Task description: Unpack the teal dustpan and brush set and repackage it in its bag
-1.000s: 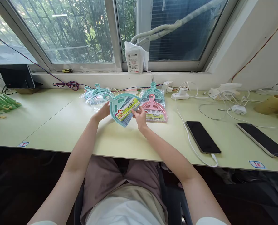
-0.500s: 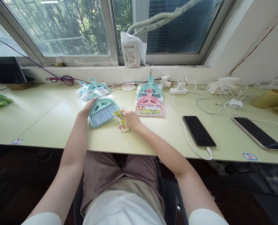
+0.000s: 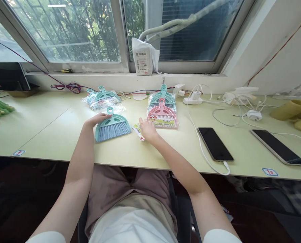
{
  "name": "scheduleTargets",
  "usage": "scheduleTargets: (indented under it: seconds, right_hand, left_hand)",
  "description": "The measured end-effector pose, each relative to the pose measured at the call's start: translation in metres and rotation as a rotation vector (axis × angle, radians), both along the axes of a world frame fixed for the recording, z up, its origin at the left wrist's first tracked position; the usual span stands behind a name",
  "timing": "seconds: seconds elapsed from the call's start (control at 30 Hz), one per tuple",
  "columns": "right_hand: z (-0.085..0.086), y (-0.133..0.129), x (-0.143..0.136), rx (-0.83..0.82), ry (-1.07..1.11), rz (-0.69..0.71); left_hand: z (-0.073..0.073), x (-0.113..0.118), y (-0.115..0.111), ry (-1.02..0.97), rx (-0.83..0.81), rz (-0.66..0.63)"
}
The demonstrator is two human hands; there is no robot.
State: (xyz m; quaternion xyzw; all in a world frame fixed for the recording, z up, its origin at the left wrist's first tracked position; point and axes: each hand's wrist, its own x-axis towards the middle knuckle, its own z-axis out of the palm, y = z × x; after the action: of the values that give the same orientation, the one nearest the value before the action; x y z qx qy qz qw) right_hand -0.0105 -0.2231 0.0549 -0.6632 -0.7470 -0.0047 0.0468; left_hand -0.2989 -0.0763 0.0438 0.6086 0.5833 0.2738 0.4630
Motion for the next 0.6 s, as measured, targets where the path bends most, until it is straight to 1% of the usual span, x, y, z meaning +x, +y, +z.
scheduleTargets:
  seconds: [0.07,0.13,0.2,0.23,0.3,0.43,0.5,0.6]
  right_hand:
    - [0.001,-0.001,-0.001,0.035,-0.035,-0.031]
    - [0.002,-0.003,-0.002,0.144,-0.063,-0.028]
    - [0.002,-0.004,-0.005,0.276,-0.054,0.017]
    - [0.003,-0.006,-0.006,0.314,-0.024,0.049]
    - [0.003,-0.009,-0.010,0.302,0.091,0.108]
    - [0.005,-0.016,-0.024,0.193,0.369,0.167]
    - [0.009,-0.016,-0.034,0.156,0.423,0.170]
    - [0.021,-0.010,-0.053,0.132,0.384,0.111]
  left_hand:
    - [0.001,0.001,-0.002,-0.059,-0.006,-0.020]
    - [0.004,0.007,-0.007,-0.109,-0.019,-0.040]
    - [0.009,0.016,-0.013,-0.153,-0.035,-0.075]
    - [0.012,0.021,-0.017,-0.168,-0.037,-0.088]
    - [0.020,0.033,-0.024,-0.172,-0.025,-0.098]
    - [0.037,0.055,-0.043,-0.092,0.042,-0.141]
    - [0.046,0.063,-0.054,-0.058,0.085,-0.187]
    - [0.057,0.070,-0.066,-0.035,0.209,-0.227]
